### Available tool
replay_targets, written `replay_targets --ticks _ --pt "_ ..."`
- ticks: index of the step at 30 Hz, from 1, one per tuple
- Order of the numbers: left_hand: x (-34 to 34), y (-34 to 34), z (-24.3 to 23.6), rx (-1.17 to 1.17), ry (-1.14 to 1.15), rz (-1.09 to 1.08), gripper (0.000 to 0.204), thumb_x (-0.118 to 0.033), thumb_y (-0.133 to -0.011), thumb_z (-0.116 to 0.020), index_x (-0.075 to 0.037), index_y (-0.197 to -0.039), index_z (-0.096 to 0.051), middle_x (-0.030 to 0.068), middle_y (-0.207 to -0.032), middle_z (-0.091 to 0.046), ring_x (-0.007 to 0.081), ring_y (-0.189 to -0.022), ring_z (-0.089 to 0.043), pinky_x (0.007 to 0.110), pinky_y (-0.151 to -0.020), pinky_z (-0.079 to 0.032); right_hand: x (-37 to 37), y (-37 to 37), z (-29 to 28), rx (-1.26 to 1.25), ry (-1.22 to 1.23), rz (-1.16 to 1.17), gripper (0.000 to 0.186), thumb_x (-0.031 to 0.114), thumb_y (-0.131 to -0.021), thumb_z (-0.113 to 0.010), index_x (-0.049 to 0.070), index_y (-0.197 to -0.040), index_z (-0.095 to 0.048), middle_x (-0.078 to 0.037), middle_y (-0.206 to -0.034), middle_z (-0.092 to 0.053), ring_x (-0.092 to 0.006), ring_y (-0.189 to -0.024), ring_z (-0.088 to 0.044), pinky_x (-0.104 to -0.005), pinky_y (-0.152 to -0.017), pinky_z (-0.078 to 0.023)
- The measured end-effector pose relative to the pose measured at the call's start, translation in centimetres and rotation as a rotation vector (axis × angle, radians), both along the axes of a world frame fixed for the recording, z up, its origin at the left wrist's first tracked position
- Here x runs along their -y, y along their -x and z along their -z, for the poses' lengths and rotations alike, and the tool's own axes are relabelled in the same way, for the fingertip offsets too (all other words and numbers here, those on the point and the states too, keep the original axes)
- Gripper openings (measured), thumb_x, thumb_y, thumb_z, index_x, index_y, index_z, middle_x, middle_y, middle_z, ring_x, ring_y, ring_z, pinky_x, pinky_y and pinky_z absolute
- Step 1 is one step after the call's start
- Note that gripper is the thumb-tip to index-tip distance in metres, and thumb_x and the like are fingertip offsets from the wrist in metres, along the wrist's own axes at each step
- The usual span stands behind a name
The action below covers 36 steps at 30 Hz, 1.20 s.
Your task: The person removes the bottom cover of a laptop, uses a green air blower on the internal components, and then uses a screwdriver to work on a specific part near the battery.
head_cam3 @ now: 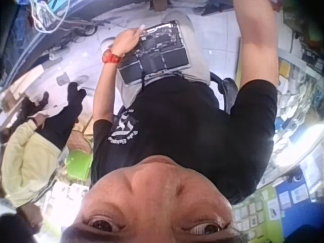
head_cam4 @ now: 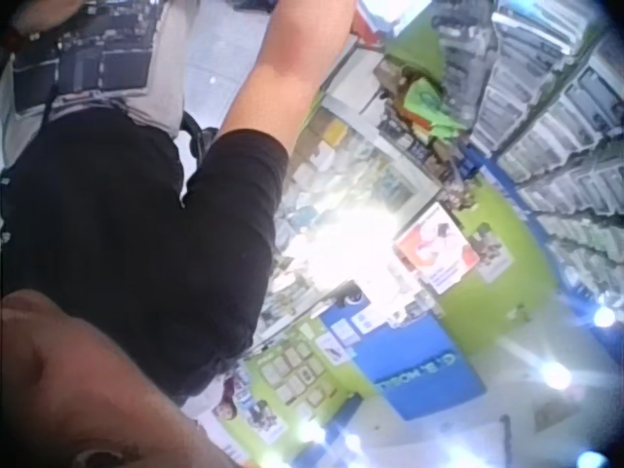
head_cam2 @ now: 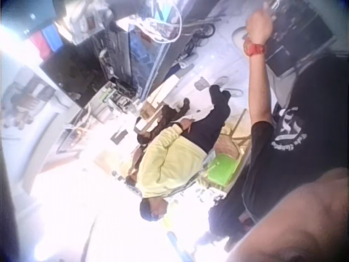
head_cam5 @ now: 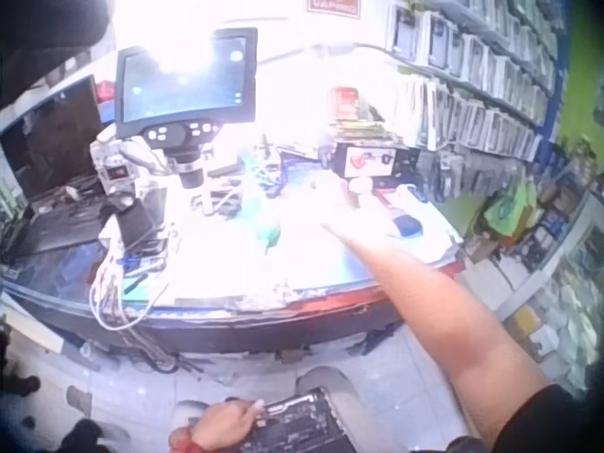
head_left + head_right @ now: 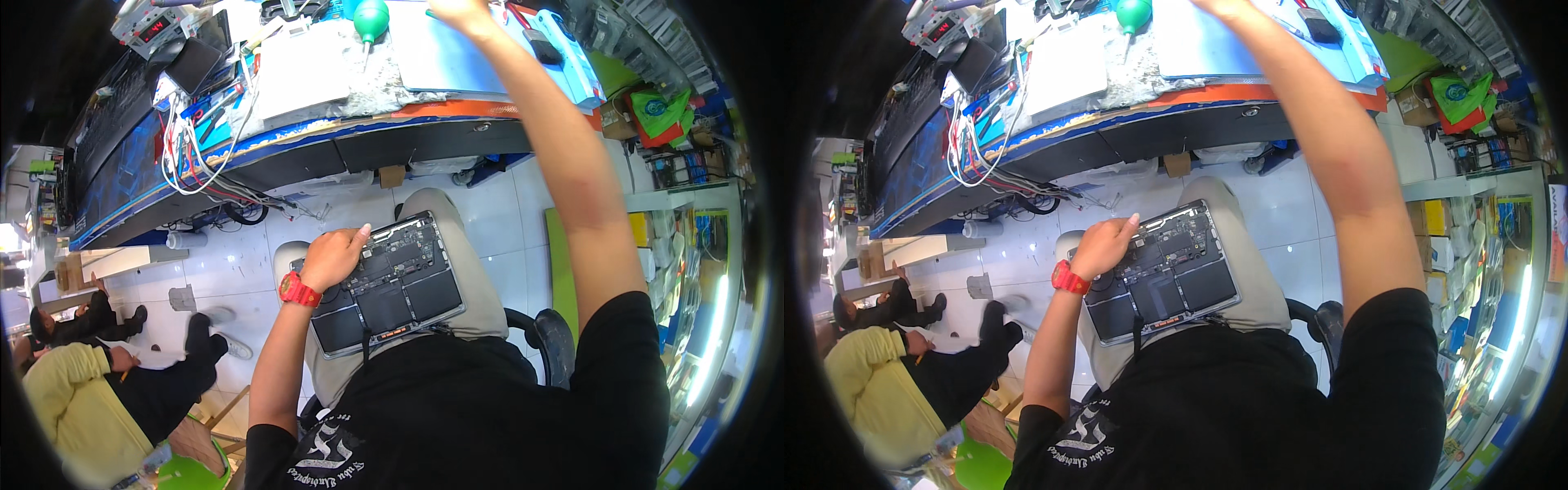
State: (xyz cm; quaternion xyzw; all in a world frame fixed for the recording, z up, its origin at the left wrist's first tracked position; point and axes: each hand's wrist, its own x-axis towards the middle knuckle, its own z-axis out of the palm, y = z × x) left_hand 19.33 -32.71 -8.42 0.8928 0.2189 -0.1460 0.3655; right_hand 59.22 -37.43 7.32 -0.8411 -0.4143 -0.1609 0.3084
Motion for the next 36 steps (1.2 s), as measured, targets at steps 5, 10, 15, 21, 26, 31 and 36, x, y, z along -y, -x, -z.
replay_targets --ticks 5,10,15,21,26,31,36 --pt "-0.6 0.7 -0.1 -0.016 0.048 -0.068 0.066 -0.050 -0.111 -0.035 0.001 -0.092 -0.073 0.0278 -0.090 -0.071 0.0494 -0.093 -0.066 0.054 -0.086 -0.050 5.6 -4.6 -1.1 -0.043 0.197 0.177 0.011 0.015 -0.085 -0.066 0.010 -0.091 -0.074 -0.017 -0.085 -0.074 -0.0294 -0.083 -0.074 -0.0413 -0.073 -0.057" --pt "-1.1 1.9 0.9 0.047 0.072 -0.125 0.066 -0.050 -0.111 -0.036 0.001 -0.090 -0.071 0.0281 -0.090 -0.070 0.0494 -0.093 -0.065 0.054 -0.085 -0.050 6.4 -6.7 -0.7 0.004 0.254 0.041 0.017 0.020 -0.082 -0.069 0.012 -0.097 -0.072 -0.018 -0.090 -0.073 -0.0364 -0.087 -0.073 -0.0465 -0.075 -0.056" --pt "-1.4 1.6 1.2 0.016 0.117 -0.140 0.064 -0.051 -0.111 -0.037 0.001 -0.100 -0.072 0.0281 -0.096 -0.071 0.0477 -0.097 -0.067 0.050 -0.088 -0.051 7.3 -12.1 1.8 0.120 0.499 0.201 0.030 0.033 -0.094 -0.071 0.009 -0.111 -0.079 -0.015 -0.109 -0.078 -0.0307 -0.101 -0.076 -0.0447 -0.095 -0.056" --pt "-2.0 2.8 1.5 -0.011 0.112 -0.180 0.064 -0.049 -0.112 -0.037 0.003 -0.108 -0.073 0.0267 -0.103 -0.073 0.0443 -0.102 -0.069 0.046 -0.093 -0.051 4.9 -5.0 0.1 -0.035 0.187 0.111 0.020 0.021 -0.082 -0.067 0.012 -0.100 -0.071 -0.019 -0.093 -0.073 -0.0376 -0.091 -0.073 -0.0489 -0.077 -0.056" --pt "-2.5 2.3 2.2 -0.013 0.191 -0.169 0.063 -0.047 -0.113 -0.040 0.006 -0.118 -0.073 0.0251 -0.111 -0.076 0.0361 -0.109 -0.072 0.039 -0.099 -0.051 5.4 -11.2 1.7 0.337 0.402 0.124 0.018 0.015 -0.080 -0.063 0.012 -0.094 -0.073 -0.019 -0.088 -0.071 -0.0383 -0.087 -0.072 -0.0504 -0.073 -0.056" --pt "-2.1 3.5 3.5 0.191 0.202 -0.238 0.065 -0.050 -0.111 -0.041 0.005 -0.086 -0.064 0.0274 -0.077 -0.064 0.0468 -0.077 -0.062 0.049 -0.076 -0.049 4.6 -16.5 2.5 0.148 0.427 -0.038 0.011 0.005 -0.081 -0.061 0.005 -0.082 -0.072 -0.016 -0.068 -0.064 -0.0267 -0.062 -0.067 -0.0415 -0.054 -0.052" --pt "-1.5 5.0 2.3 0.290 0.097 -0.303 0.052 -0.042 -0.109 -0.049 0.004 -0.093 -0.067 0.0225 -0.090 -0.071 0.0429 -0.085 -0.064 0.047 -0.083 -0.051 3.1 -11.1 0.8 -0.182 0.303 0.128 0.019 0.000 -0.087 -0.061 0.004 -0.096 -0.078 -0.010 -0.072 -0.068 -0.0182 -0.059 -0.063 -0.0363 -0.048 -0.048"
